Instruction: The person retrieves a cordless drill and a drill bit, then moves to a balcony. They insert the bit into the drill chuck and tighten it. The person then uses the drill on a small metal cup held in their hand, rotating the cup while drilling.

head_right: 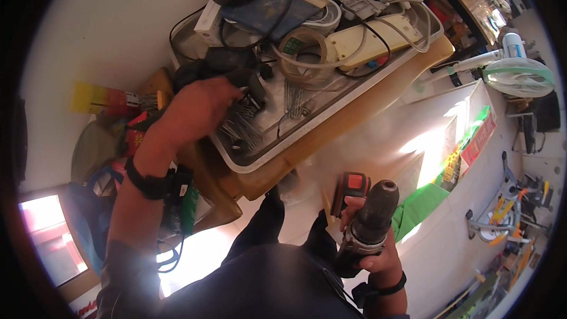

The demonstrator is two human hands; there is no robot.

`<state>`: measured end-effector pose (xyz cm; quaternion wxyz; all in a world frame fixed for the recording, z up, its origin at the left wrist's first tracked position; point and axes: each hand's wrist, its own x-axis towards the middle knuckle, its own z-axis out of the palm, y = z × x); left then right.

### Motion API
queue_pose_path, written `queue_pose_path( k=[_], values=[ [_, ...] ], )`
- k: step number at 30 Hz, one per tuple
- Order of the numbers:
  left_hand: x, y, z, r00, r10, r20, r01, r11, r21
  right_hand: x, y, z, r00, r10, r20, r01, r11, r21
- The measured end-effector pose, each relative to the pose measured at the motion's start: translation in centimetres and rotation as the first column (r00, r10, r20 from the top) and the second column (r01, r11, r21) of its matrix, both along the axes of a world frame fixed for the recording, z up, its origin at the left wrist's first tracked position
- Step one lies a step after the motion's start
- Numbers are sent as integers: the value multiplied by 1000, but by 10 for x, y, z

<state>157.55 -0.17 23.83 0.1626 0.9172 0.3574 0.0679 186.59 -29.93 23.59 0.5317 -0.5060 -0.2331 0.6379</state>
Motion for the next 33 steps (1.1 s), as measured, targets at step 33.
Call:
queue_pose_path(
  k=[33],
  values=[
    [40, 2, -29, 888, 132, -441, 17, 948, 319, 35, -19, -8, 967, 251, 38, -254, 965, 70]
  ],
)
